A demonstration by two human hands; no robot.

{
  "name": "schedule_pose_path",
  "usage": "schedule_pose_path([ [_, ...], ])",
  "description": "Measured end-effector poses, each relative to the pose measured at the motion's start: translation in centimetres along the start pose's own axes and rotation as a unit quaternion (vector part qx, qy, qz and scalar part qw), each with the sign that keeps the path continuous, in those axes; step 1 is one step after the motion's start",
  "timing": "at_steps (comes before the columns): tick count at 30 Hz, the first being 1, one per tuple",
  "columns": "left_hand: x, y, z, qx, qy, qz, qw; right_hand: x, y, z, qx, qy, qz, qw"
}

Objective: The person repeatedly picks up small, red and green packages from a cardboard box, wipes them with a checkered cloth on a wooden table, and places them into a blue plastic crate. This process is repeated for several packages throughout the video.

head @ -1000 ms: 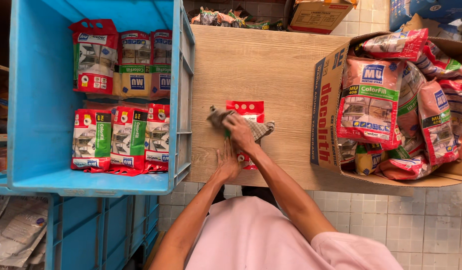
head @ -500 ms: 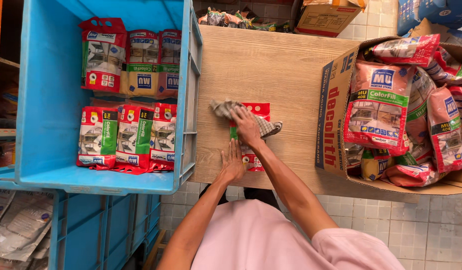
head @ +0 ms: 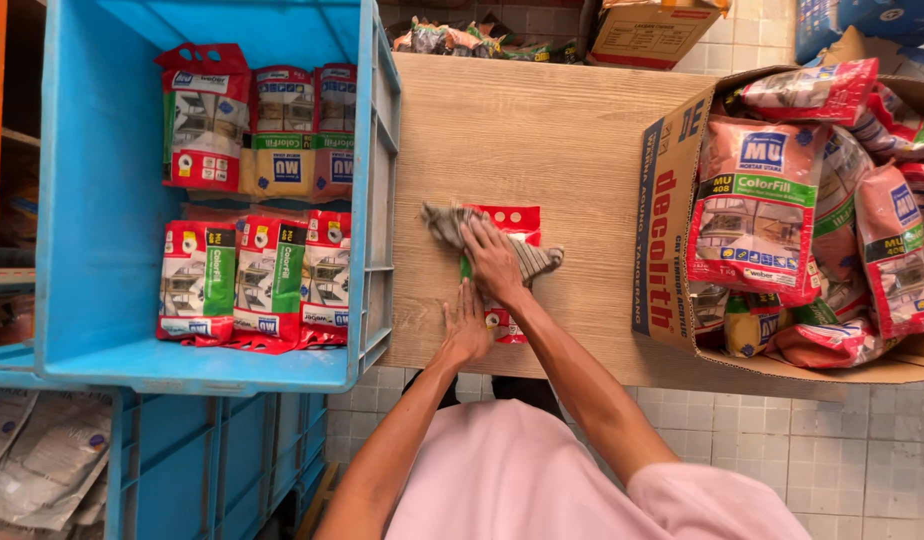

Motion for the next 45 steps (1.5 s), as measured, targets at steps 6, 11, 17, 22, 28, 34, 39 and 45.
schedule_pose_path([
  [6, -0.5, -0.8, -1.7, -0.008, -0.034, 0.016, 0.999, -3.3, -7.6, -4.5, 0.0, 0.165, 0.116, 0.979],
  [11, -0.7, -1.0, -2.0, -0.012, -0.026, 0.02, 0.999, -8.3, -5.8, -2.8, -0.043, 0.167, 0.166, 0.971],
  [17, -0.6, -1.2, -2.0, -0.024, -0.026, 0.024, 0.999, -4.5, -5.0, -2.6, -0.03, 0.117, 0.169, 0.978],
  [22, 0.4, 1.0, 2.1, -0.005, 0.048, 0.003, 0.999, 1.5, -10.2, -4.6, 0.009, 0.099, 0.04, 0.994],
  [28, -0.2, -0.8, -0.6, 0.03, 0.046, 0.011, 0.998, -1.4, -11.1, -3.6, 0.029, 0.177, 0.066, 0.982],
  [34, -0.5, -1.3, -2.6, -0.037, -0.023, 0.019, 0.999, -2.8, -3.9, -1.0, -0.029, 0.01, 0.043, 0.999],
  [39, 0.5, -3.0, -1.5, -0.155, 0.028, -0.004, 0.988, 1.5, -6.4, -1.5, 0.038, 0.079, 0.014, 0.996],
  [45, 6.6, -3.4, 1.6, -0.092, -0.157, 0.038, 0.982, 5.3, -13.4, -5.9, -0.006, 0.122, -0.023, 0.992],
])
Point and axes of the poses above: each hand's wrist, its own y-axis towards the middle knuckle, its own z-axis out of the palm, x = y × z, the point moved 9 cm from there along y, towards the middle knuckle, and after that the axes turned 15 degrees about y, right-handed, at the moved point
